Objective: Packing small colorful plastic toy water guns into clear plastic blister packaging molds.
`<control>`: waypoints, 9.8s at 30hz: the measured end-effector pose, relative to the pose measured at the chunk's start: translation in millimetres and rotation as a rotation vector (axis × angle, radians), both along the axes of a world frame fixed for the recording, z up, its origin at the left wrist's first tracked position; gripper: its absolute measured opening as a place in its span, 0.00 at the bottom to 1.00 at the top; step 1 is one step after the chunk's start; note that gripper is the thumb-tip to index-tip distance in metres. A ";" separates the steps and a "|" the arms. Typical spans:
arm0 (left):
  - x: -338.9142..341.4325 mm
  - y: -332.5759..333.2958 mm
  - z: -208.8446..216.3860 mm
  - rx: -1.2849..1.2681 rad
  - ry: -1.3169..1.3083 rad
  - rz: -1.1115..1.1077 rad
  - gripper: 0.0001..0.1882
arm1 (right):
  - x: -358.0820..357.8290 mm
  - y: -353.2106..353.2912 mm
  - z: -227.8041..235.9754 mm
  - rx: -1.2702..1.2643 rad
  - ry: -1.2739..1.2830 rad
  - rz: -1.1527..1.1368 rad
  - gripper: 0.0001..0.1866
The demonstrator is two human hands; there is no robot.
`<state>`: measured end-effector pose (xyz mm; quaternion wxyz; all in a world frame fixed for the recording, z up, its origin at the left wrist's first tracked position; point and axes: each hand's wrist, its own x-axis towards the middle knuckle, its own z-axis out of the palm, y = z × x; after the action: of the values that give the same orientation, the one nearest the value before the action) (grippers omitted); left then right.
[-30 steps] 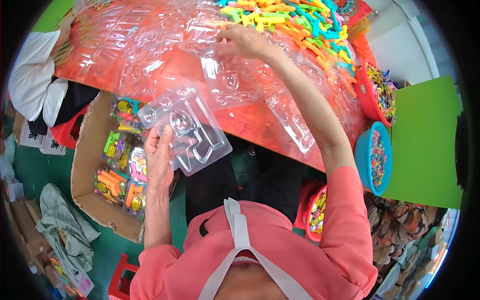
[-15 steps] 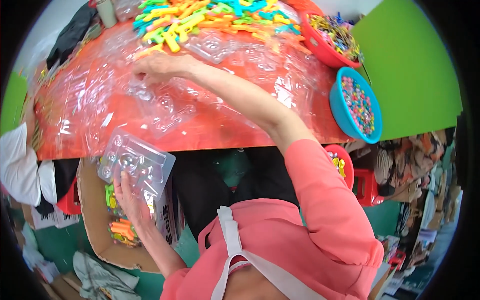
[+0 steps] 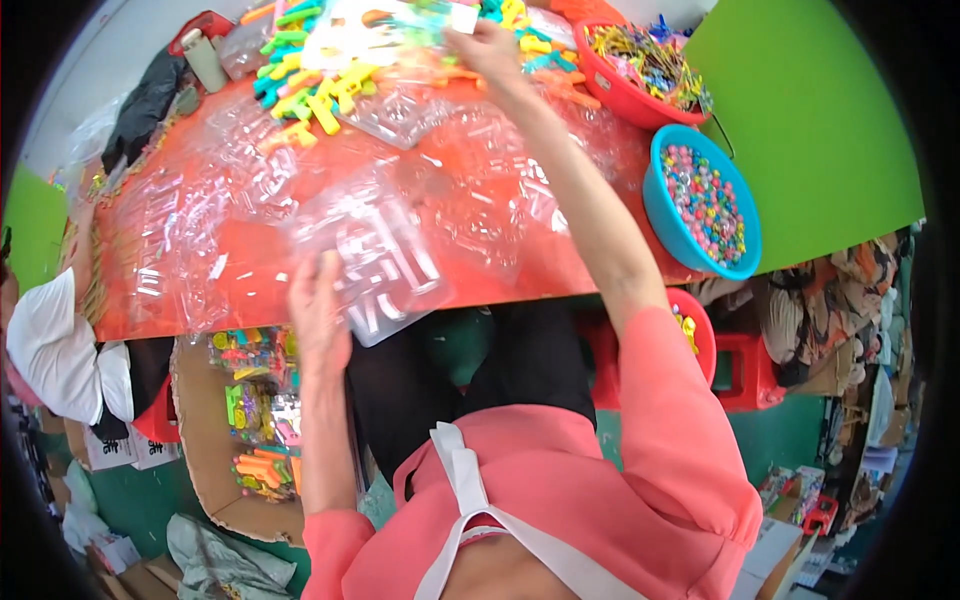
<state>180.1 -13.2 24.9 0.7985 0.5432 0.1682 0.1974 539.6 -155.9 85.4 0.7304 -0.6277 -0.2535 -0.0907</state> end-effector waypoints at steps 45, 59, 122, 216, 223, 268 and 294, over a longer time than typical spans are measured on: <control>472.1 116.6 92.3 -0.344 -0.309 -0.315 0.11 | -180.5 -216.2 -2.3 -0.105 0.607 -0.149 0.10; 236.0 -26.3 98.7 0.095 -0.011 -1.192 0.38 | -171.9 -169.4 25.9 -0.429 -0.100 0.038 0.10; -69.9 -50.1 56.9 1.012 -0.280 0.042 0.38 | -319.8 -57.5 40.8 -0.394 0.384 0.911 0.05; -36.2 -21.3 37.0 0.280 -0.234 0.135 0.15 | -262.0 -3.4 13.5 -0.351 0.234 0.743 0.12; -9.1 47.4 -3.8 -0.029 -0.103 0.301 0.18 | -90.2 91.6 4.1 -1.020 -0.595 -0.043 0.15; 19.4 46.7 -26.2 0.158 0.004 0.399 0.18 | 43.3 91.0 56.5 -0.728 -0.539 0.101 0.12; -6.0 16.5 10.1 -0.482 -0.389 0.374 0.11 | -253.3 26.3 -24.9 -0.403 0.266 0.819 0.11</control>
<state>174.0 3.3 35.0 0.8708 0.2517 0.1514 0.3944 286.3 -129.6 60.5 0.5959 -0.6113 -0.3973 0.3368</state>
